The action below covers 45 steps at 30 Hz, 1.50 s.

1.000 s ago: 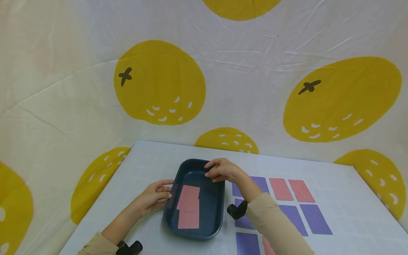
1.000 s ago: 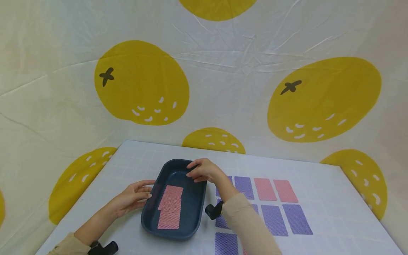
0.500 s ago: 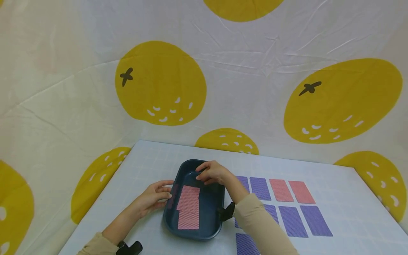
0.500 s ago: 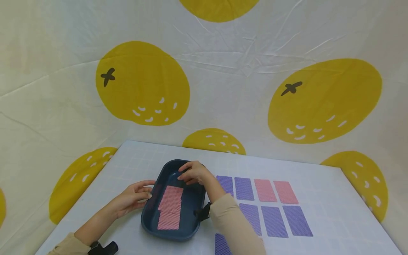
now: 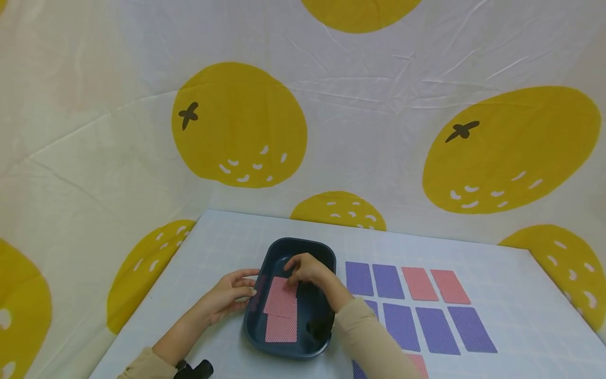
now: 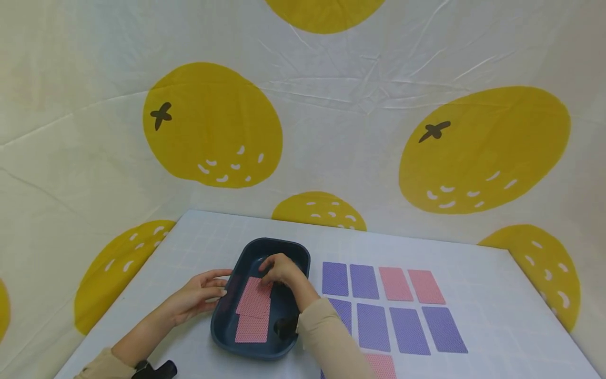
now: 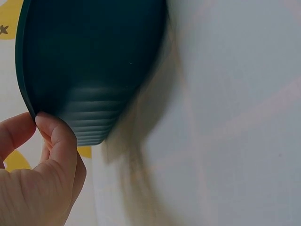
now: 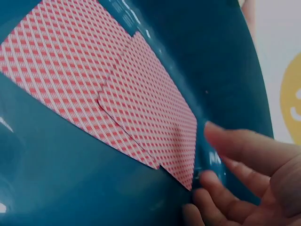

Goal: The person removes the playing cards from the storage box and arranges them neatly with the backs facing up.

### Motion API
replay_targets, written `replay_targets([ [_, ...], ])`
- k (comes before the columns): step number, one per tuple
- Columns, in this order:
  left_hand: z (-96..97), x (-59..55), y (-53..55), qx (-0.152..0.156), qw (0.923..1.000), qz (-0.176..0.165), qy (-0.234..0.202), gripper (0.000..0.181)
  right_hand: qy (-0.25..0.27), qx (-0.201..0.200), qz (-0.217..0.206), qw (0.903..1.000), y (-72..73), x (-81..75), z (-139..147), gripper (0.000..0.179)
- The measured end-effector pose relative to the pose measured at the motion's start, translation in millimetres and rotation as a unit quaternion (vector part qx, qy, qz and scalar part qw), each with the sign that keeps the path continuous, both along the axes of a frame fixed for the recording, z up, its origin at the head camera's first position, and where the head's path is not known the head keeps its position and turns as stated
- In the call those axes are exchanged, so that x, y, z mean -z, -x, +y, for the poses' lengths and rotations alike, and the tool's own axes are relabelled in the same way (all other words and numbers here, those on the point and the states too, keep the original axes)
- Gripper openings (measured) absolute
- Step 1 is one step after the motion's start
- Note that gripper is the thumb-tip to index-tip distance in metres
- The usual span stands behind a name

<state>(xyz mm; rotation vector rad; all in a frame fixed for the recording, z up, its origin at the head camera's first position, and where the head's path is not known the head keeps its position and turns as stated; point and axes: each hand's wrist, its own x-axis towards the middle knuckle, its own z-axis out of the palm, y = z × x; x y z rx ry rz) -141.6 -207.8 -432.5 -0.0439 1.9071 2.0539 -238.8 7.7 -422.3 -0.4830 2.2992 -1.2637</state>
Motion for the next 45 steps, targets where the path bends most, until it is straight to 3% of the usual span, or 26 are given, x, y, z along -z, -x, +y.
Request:
replay_targets([
  [7,0.4,-0.7,-0.3,0.003,1.0,0.002,-0.003,0.059,-0.096,-0.035,0.048,0.9936,-5.8,3.4,-7,0.049],
  [11,0.8,-1.8,-0.6,0.004,1.0,0.003,-0.006,0.059,-0.173,-0.07,0.092,0.978,-9.8,1.1,-12,0.061],
  [16,1.1,-1.7,0.3,0.004,1.0,0.002,-0.006,0.058,-0.216,-0.085,0.121,0.9651,-11.0,0.6,-16,0.057],
  [22,0.9,-0.7,1.6,0.003,1.0,0.003,-0.002,0.057,-0.212,-0.077,0.116,0.9673,-10.4,1.4,-17,0.053],
  [29,0.0,-0.1,1.6,-0.001,1.0,0.004,-0.001,0.057,-0.154,-0.072,0.088,0.9814,-10.1,-0.2,-16,0.052],
  [35,-0.5,0.2,1.5,0.005,0.9999,0.005,-0.008,0.058,-0.133,-0.074,0.09,0.9843,-9.8,-1.2,-15,0.051],
  [45,0.8,1.1,0.6,0.004,0.9999,-0.001,-0.013,0.058,-0.055,-0.013,0.029,0.998,-6.4,2.4,-9,0.053],
])
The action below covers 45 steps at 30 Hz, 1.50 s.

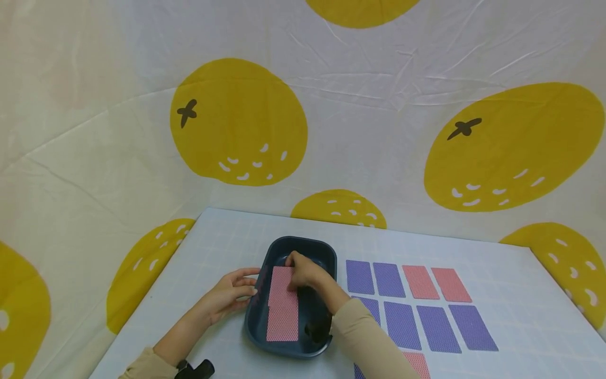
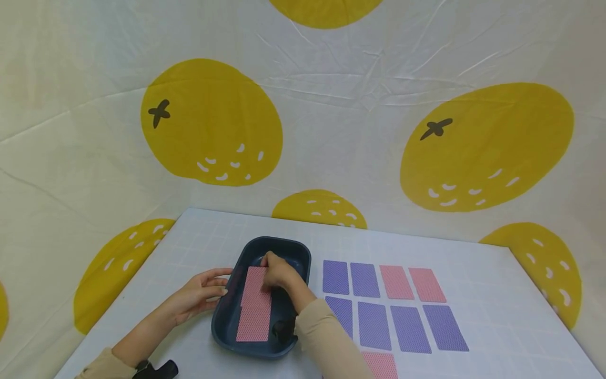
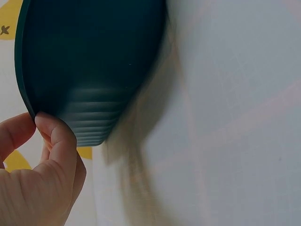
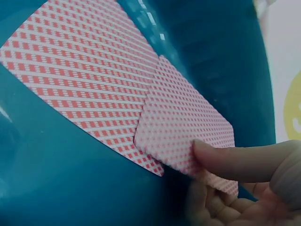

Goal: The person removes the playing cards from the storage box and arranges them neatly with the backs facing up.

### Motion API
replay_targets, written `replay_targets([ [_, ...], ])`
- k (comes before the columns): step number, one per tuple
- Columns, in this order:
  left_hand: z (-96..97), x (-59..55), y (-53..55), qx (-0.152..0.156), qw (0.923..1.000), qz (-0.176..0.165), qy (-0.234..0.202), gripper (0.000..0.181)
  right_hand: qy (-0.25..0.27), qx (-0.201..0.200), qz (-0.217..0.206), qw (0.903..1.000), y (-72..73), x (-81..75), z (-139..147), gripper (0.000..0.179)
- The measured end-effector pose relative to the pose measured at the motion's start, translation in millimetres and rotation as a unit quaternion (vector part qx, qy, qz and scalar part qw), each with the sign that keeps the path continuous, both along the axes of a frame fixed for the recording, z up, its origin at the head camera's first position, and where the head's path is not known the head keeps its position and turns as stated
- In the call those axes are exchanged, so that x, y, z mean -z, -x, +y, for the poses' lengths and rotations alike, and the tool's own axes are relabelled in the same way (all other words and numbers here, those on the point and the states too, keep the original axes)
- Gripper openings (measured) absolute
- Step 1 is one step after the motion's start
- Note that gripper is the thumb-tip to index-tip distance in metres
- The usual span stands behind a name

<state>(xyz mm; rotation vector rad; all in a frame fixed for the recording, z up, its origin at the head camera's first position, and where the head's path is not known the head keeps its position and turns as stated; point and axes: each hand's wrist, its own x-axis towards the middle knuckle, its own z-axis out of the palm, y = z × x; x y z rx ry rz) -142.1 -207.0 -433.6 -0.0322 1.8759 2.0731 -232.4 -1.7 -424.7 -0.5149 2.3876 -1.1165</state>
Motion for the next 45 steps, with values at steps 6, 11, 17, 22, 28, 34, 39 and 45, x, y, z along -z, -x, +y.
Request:
replay_targets([
  [6,1.1,-0.5,-0.1,-0.003,1.0,0.001,0.001,0.059,0.092,0.012,-0.086,0.992,6.1,-4.8,9,0.045],
  [11,1.4,-1.5,-0.5,-0.003,1.0,0.002,0.006,0.058,0.139,0.02,-0.121,0.9827,8.6,-8.9,15,0.043],
  [17,0.8,-1.8,-0.9,-0.004,1.0,0.004,0.007,0.059,0.199,0.052,-0.166,0.9643,9.3,-12.4,18,0.038],
  [22,-0.6,-0.6,-1.2,0.0,0.9999,0.008,0.01,0.059,0.235,0.073,-0.185,0.9516,10.0,-12.7,20,0.035],
  [28,0.2,-1.3,-0.6,-0.002,1.0,0.001,0.008,0.059,0.271,0.108,-0.208,0.9338,9.2,-20.0,27,0.029],
  [34,0.5,-3.0,-0.7,-0.004,0.9999,-0.001,0.01,0.059,0.294,0.145,-0.23,0.9161,9.2,-25.6,31,0.019],
  [39,0.4,-2.7,-0.6,-0.003,1.0,-0.002,0.007,0.059,0.303,0.156,-0.24,0.9088,8.7,-29.4,34,0.017],
  [45,1.0,-1.6,-0.6,0.002,1.0,0.001,0.001,0.059,0.307,0.143,-0.248,0.9075,7.9,-35.4,41,0.016],
])
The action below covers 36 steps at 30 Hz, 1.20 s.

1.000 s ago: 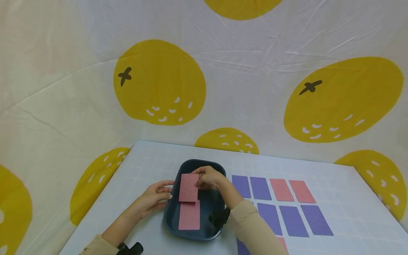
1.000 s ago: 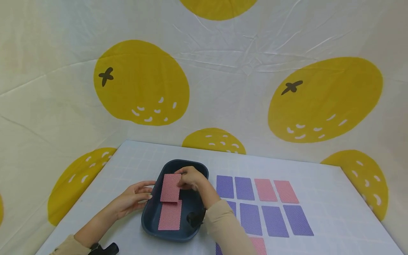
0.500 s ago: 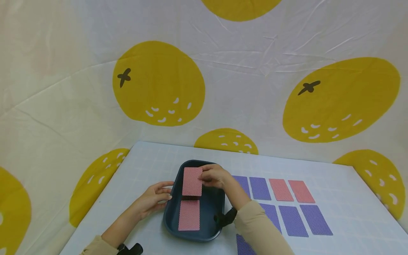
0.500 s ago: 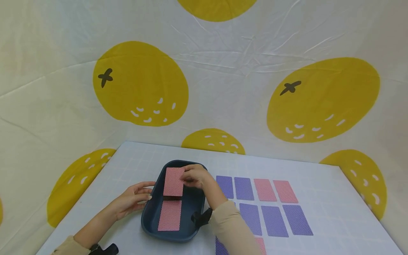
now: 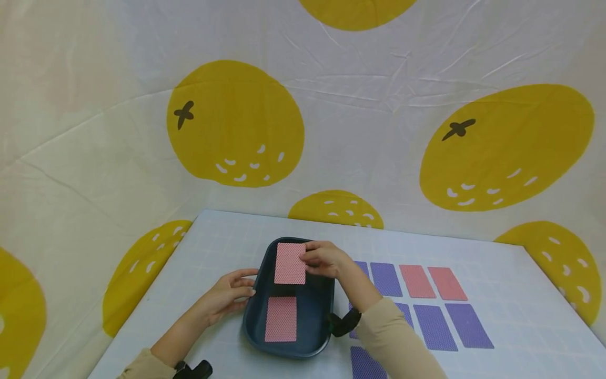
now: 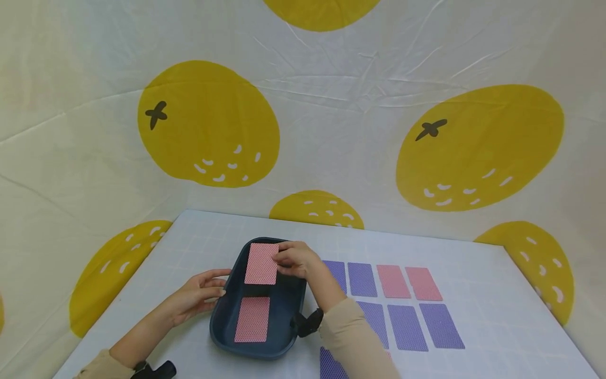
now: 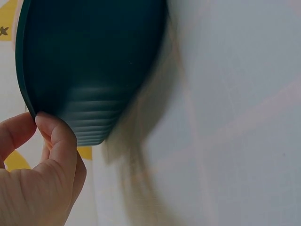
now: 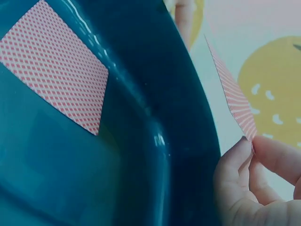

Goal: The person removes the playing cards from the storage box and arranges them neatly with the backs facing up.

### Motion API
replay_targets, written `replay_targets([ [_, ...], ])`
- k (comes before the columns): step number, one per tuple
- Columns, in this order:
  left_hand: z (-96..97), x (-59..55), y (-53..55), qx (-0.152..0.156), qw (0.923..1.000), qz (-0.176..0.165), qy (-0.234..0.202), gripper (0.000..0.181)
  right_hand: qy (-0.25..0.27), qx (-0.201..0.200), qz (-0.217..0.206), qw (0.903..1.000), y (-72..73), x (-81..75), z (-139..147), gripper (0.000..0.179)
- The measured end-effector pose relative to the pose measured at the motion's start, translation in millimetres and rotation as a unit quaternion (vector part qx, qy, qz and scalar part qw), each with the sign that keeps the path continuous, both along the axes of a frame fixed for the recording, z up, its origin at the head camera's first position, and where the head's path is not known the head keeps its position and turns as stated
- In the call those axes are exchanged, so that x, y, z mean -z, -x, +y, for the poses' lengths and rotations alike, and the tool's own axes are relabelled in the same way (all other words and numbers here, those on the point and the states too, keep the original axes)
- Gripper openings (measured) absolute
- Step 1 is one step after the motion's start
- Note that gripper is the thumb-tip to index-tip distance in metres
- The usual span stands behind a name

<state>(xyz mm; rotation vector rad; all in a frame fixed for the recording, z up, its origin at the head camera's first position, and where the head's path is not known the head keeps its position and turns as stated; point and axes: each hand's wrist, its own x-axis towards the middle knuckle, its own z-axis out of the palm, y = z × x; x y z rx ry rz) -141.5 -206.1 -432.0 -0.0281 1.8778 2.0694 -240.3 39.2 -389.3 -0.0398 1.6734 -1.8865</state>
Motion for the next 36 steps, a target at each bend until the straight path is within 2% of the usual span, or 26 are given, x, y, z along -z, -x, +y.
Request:
replay_targets([
  [12,1.3,0.3,1.1,-0.01,0.9998,0.002,0.016,0.057,-0.018,0.014,0.006,0.9997,-2.6,-12.0,21,0.023],
  [24,1.6,-2.6,-1.3,-0.005,0.9999,0.006,0.014,0.059,-0.023,-0.006,0.023,0.9994,-8.4,-15.7,46,0.017],
  [32,2.2,-2.6,-0.2,-0.018,0.9996,-0.002,0.021,0.058,-0.017,-0.027,0.037,0.9988,-14.4,-19.0,62,0.026],
  [36,2.2,-1.9,-0.3,-0.017,0.9996,-0.001,0.022,0.058,-0.024,-0.031,0.038,0.9985,-17.8,-17.8,70,0.024],
])
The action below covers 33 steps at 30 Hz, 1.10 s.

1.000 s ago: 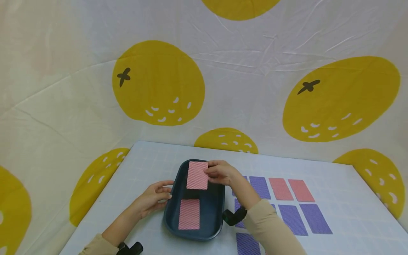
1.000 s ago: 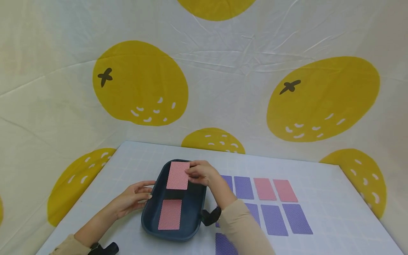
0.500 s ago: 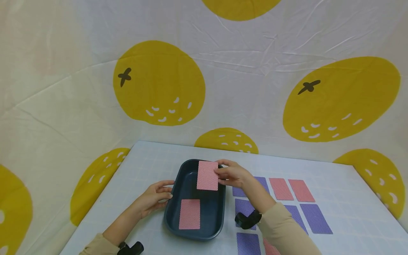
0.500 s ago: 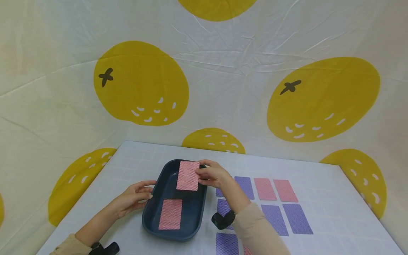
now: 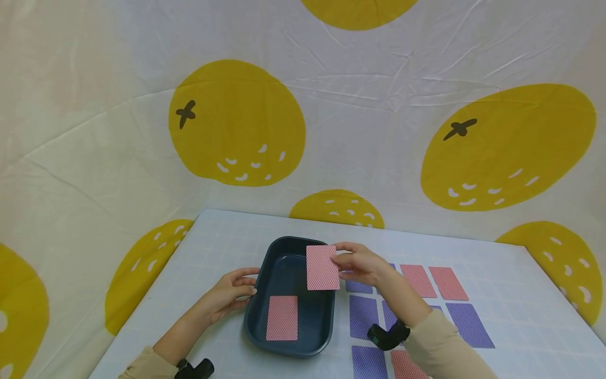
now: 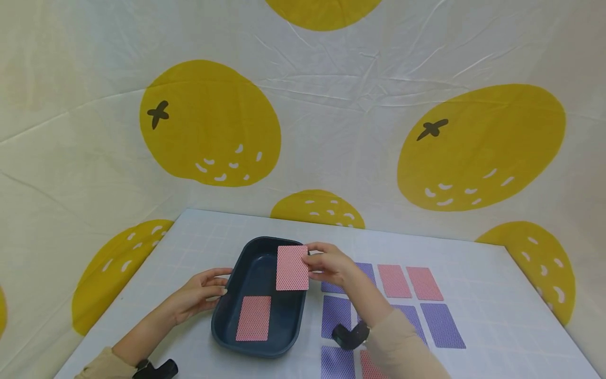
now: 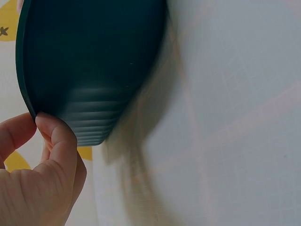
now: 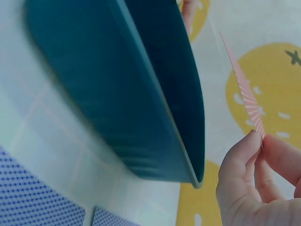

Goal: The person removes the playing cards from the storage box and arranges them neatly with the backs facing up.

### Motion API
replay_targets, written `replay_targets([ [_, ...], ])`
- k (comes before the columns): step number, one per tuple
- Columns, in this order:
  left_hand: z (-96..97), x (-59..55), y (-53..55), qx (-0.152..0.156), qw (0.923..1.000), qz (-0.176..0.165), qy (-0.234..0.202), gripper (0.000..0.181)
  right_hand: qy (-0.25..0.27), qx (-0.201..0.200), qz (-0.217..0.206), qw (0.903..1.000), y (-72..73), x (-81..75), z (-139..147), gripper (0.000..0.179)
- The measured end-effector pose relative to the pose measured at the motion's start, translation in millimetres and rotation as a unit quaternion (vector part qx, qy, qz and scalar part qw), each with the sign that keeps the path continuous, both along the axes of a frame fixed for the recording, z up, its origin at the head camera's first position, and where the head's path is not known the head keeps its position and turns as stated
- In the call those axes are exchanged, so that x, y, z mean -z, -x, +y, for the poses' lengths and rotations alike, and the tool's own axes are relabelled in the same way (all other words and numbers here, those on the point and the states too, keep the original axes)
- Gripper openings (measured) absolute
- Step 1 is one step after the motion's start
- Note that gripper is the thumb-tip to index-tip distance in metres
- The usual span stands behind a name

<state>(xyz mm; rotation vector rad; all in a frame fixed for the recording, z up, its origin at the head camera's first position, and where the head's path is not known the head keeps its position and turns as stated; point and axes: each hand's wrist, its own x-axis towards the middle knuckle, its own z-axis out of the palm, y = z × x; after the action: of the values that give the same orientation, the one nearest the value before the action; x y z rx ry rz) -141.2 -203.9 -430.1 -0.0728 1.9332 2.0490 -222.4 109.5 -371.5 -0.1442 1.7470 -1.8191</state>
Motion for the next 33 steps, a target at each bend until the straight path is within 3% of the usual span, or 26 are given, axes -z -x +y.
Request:
replay_targets([
  [14,-0.6,0.2,0.0,0.003,1.0,0.004,-0.005,0.058,-0.015,-0.037,0.024,0.9989,-11.5,-0.8,47,0.021],
  [22,-1.4,0.5,0.1,0.002,1.0,0.002,-0.004,0.058,0.021,-0.072,0.016,0.997,-18.3,-0.4,79,0.011],
  [33,-0.8,0.7,0.0,0.008,0.9999,0.006,-0.008,0.059,0.027,-0.112,0.022,0.9931,-21.9,6.5,116,0.016],
])
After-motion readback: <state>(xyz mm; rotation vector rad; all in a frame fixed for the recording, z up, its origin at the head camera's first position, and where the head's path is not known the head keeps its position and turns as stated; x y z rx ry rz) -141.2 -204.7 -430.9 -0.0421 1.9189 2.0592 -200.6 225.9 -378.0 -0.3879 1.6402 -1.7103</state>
